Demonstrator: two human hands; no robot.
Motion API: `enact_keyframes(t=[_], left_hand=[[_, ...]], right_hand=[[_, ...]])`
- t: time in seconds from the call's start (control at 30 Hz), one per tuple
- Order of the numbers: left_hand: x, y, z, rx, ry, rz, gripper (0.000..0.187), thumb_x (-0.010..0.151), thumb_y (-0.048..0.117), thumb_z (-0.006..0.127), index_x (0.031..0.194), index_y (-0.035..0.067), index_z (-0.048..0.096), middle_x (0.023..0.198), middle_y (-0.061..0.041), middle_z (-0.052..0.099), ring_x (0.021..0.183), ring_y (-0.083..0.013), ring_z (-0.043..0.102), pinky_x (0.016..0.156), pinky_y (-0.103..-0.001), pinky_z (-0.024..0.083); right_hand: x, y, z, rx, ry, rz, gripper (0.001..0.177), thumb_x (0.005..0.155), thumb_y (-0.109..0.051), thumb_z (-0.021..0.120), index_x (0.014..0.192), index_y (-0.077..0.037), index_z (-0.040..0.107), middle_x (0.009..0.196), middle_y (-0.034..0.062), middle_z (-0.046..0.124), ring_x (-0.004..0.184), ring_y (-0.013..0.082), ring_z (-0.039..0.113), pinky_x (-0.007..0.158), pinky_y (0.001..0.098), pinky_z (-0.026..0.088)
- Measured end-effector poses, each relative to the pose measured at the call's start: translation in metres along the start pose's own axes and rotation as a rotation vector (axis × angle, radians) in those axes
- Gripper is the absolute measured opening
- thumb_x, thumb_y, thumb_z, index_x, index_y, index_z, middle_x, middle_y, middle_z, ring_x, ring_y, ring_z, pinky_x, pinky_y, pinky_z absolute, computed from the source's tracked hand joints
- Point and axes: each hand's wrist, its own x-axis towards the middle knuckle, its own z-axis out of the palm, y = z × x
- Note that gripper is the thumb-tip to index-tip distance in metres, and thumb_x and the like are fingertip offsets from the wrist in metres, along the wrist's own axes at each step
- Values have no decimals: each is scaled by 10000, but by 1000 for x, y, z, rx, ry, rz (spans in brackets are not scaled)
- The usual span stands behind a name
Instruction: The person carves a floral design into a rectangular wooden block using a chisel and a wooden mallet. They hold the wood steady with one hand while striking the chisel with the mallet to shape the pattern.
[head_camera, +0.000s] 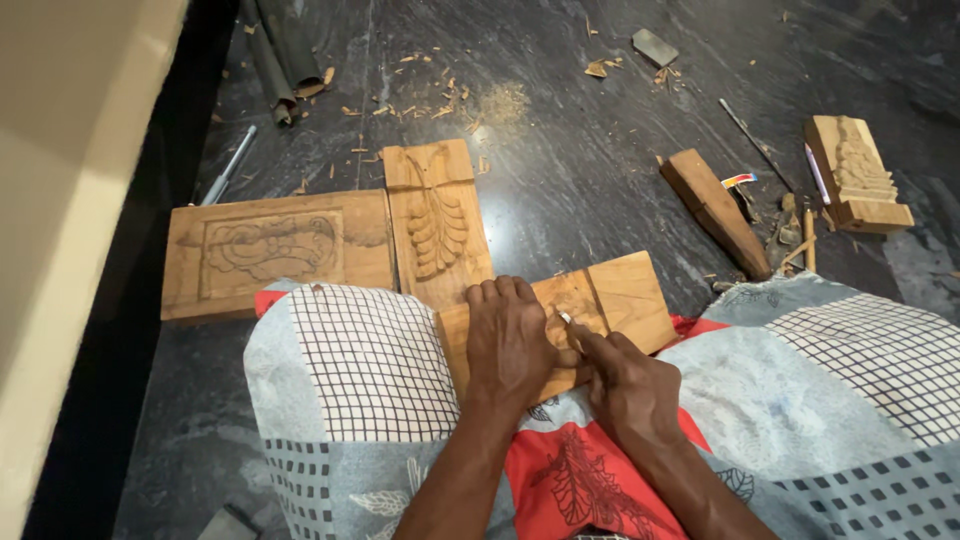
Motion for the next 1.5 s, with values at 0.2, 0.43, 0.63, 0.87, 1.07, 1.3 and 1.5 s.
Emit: enact_keyframes(t=[0.2,0.43,0.63,0.87,1.07,1.3,1.5], left_hand=[[1,2,-2,17,-52,-24,1043,461,620,891,1111,-156,639,975,-199,645,972,-331,588,962,-466,403],[2,4,-4,50,-112,-37,1027,493,628,887,1113,-152,639,964,-189,643,966,-320,585,964,-469,401],[1,2,0,46,-57,-11,997,535,624,870,1107,-160,645,962,-203,648,962,-325,591,975,-477,400],[0,2,-3,67,-107,-9,1007,529,653,858,1081,-161,644,952,-207,649,966,-334,596,976,-486,397],[2,1,-3,93,-127,-4,1019,485,629,878,1097,-150,642,951,-191,653,952,-321,602,961,-475,405],[1,3,-3,117,-114,1,1026,520,664,871,1100,-150,639,944,-197,645,934,-325,593,951,-496,397],[1,4,-2,88,-58,-11,1006,491,654,870,1088,-125,653,951,-167,649,950,-305,596,951,-462,407]], right_hand=[[2,-3,-1,-10,26,-15,482,769,4,660,1227,-138,712,833,88,694,658,285,688,543,380,538],[3,-1,-1,0,-3,-7,523,733,11,659,1233,-131,713,828,85,690,661,278,687,544,376,536],[5,3,0,-2,-147,149,468,790,-24,668,1231,-172,724,790,54,698,607,247,694,531,378,529],[6,2,5,54,-163,182,425,811,-46,639,1215,-155,715,854,48,731,618,229,711,556,355,551],[11,-1,10,-13,-140,144,417,757,-82,719,1169,-153,721,830,73,722,671,263,710,574,390,542],[2,-3,12,124,-53,337,529,794,9,629,1263,-220,715,922,80,744,700,245,729,641,359,583],[-4,8,13,69,52,83,405,831,0,623,1200,-149,696,999,97,747,826,249,740,681,342,579]])
